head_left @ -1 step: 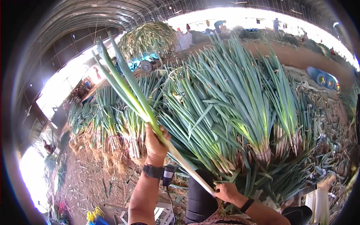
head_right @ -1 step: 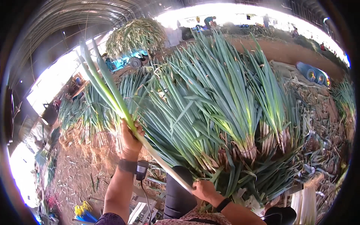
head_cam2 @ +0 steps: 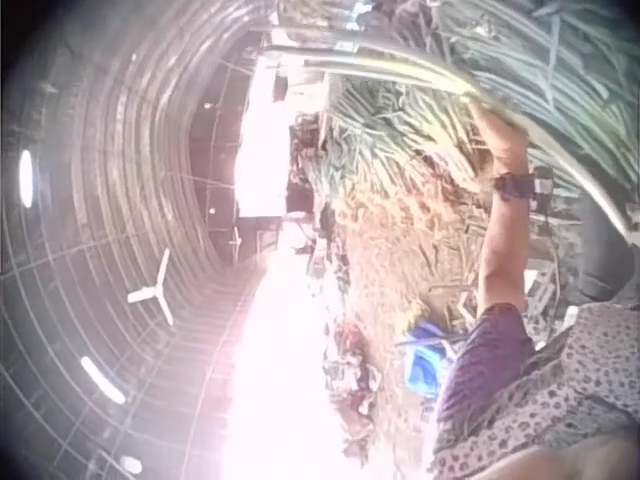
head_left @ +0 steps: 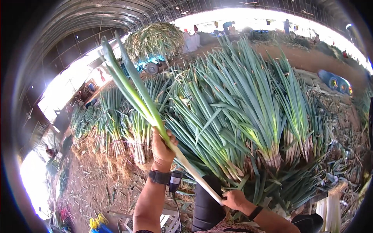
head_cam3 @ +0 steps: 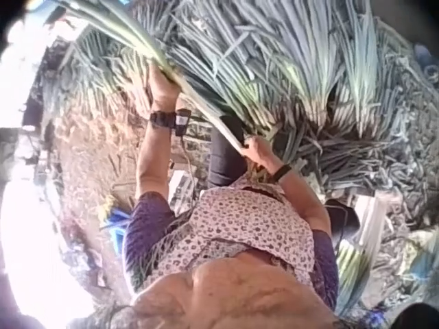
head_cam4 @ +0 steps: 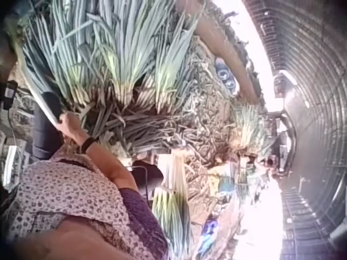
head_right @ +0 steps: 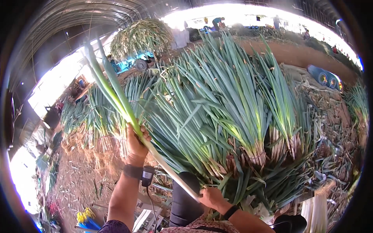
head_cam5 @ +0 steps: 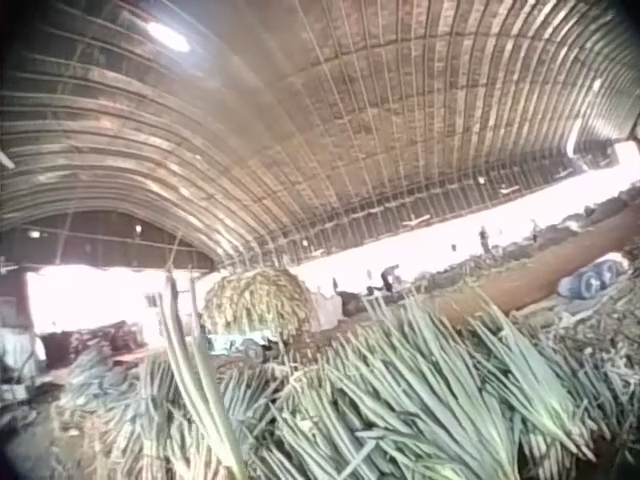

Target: The person peels the outer layers from a leek by hand, trims the roots, and places the cleaned leek onto a metal rack, repeating the process for several more leeks.

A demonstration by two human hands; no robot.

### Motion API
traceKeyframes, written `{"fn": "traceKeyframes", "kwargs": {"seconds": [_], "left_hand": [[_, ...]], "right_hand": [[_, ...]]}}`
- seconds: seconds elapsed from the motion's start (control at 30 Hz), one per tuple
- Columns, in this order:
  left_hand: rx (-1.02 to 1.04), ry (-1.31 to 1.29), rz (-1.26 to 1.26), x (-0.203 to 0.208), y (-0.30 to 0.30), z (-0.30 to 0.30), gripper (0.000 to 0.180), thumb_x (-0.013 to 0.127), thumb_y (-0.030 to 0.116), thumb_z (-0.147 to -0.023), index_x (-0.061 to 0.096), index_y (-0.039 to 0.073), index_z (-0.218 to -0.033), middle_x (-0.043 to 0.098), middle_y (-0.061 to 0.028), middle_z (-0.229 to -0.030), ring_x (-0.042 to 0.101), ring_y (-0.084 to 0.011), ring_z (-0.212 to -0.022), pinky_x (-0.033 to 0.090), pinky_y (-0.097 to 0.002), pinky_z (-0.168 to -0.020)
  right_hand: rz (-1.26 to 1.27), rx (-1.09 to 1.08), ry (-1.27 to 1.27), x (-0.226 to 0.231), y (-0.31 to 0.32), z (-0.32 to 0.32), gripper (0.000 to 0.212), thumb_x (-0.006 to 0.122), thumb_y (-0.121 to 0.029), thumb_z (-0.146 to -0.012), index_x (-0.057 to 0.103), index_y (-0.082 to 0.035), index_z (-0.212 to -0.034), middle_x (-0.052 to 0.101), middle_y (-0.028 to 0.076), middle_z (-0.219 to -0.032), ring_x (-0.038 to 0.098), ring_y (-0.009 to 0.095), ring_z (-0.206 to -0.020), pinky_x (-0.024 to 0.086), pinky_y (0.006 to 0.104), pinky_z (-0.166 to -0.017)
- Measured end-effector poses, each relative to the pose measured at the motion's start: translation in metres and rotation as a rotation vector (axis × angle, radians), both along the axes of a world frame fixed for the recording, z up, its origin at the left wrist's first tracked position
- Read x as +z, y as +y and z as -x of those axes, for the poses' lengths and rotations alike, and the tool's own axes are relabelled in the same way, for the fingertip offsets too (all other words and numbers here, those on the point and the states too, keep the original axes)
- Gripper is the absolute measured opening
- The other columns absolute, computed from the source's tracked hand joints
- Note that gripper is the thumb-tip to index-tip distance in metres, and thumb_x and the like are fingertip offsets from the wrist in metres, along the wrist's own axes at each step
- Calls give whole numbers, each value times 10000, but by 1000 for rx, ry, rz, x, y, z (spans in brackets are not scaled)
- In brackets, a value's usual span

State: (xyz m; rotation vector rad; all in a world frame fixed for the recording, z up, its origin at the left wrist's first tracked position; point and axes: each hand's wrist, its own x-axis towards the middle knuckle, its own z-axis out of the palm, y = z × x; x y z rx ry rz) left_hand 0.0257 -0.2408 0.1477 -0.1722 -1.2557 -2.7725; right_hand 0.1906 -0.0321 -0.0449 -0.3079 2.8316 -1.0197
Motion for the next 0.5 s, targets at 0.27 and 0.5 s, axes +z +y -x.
{"fn": "traceKeyframes", "kwargs": {"seconds": [0.27,0.5], "left_hand": [[-64,35,-65,-9,0,7,403,384,472,-907,496,115,-1055,458,-7,-731,431,-134,-625,400,-281,-590],[-198,-33,-243,-29,-3,-4,309,399,374,-907,521,98,-977,548,-43,-824,520,-199,-749,418,-373,-737]], "right_hand": [[225,85,-95,3,9,-1,428,635,-375,-726,624,-8,-947,638,173,-781,615,345,-706,498,372,-650],[322,-203,61,-41,19,-29,421,655,-317,-750,569,0,-1012,633,190,-764,631,325,-683,506,383,-621]]}}
